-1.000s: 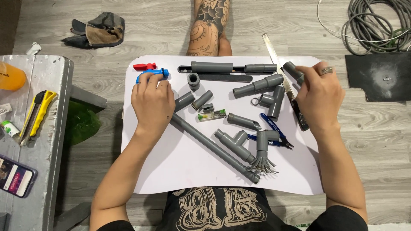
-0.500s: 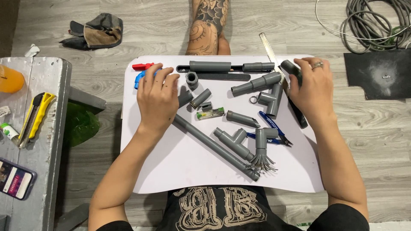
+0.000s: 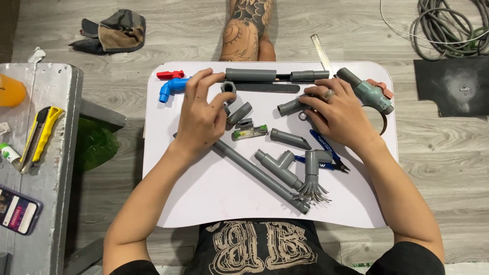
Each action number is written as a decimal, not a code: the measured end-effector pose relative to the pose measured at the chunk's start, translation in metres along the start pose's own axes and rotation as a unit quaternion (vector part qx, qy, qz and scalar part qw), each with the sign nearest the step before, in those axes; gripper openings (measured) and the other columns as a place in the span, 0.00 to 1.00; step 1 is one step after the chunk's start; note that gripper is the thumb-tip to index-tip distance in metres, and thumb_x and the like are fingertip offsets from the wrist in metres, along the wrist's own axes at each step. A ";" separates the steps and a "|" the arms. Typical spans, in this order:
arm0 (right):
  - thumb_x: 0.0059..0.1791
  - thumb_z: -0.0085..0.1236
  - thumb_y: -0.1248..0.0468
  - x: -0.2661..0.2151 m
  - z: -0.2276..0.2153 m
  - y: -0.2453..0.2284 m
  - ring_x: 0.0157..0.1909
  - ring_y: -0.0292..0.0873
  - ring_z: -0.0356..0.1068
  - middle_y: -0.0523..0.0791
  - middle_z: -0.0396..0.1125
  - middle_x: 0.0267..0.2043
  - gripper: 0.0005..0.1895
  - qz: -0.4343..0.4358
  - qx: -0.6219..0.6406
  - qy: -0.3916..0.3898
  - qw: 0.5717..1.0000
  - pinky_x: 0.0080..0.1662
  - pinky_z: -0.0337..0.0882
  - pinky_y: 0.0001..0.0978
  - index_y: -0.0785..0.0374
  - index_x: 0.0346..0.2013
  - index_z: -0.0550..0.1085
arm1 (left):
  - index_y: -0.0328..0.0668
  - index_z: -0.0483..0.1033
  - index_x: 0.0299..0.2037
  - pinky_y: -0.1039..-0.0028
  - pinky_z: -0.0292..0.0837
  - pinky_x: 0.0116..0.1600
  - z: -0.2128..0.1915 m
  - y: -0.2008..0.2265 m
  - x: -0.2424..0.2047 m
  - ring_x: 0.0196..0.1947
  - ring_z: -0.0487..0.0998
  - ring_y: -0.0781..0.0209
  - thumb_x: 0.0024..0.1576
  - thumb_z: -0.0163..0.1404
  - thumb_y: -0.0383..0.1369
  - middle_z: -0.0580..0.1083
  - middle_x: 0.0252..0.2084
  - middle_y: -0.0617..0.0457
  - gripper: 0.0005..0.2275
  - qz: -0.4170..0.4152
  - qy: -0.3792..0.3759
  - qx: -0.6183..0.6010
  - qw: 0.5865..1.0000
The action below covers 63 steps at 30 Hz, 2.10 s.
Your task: Assembling a structure by connecting various PVC pipes and fittings on a small table.
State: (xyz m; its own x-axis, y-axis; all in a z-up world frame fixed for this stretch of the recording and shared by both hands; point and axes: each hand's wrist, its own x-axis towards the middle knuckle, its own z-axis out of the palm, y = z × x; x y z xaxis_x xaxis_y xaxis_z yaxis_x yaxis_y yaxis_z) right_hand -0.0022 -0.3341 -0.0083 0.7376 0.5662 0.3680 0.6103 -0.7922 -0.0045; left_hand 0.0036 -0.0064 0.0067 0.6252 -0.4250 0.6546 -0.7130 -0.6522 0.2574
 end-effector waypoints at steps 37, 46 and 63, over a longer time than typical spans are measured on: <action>0.44 0.53 0.83 -0.030 -0.034 0.047 0.50 0.54 0.65 0.53 0.70 0.52 0.28 0.191 -0.052 0.075 0.977 0.50 0.66 0.43 0.70 0.59 0.72 | 0.45 0.84 0.41 0.67 0.66 0.52 0.025 0.028 -0.019 0.46 0.72 0.55 0.56 0.58 0.39 0.77 0.37 0.54 0.10 0.170 -0.241 -0.209 0.932; 0.47 0.59 0.64 -0.031 -0.027 0.045 0.54 0.57 0.67 0.54 0.68 0.62 0.31 0.271 -0.051 -0.154 0.949 0.53 0.68 0.47 0.66 0.65 0.71 | 0.47 0.84 0.44 0.68 0.65 0.50 0.025 0.027 -0.020 0.45 0.71 0.56 0.57 0.57 0.40 0.77 0.37 0.56 0.10 0.157 -0.252 -0.208 0.932; 0.49 0.61 0.55 -0.060 -0.001 0.066 0.48 0.55 0.75 0.51 0.76 0.53 0.30 0.145 -0.186 -0.083 0.968 0.48 0.75 0.40 0.61 0.65 0.76 | 0.49 0.80 0.40 0.66 0.64 0.47 0.035 0.020 -0.029 0.42 0.68 0.56 0.58 0.56 0.44 0.74 0.35 0.55 0.10 0.195 -0.180 -0.194 0.944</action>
State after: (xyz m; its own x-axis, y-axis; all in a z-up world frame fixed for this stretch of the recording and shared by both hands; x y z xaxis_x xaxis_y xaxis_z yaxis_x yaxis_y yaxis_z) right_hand -0.0065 -0.4213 -0.0298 0.9177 0.3113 0.2468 0.2464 -0.9333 0.2612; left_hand -0.0178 -0.0292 -0.0318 0.3088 -0.8166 0.4877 -0.9302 -0.1524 0.3339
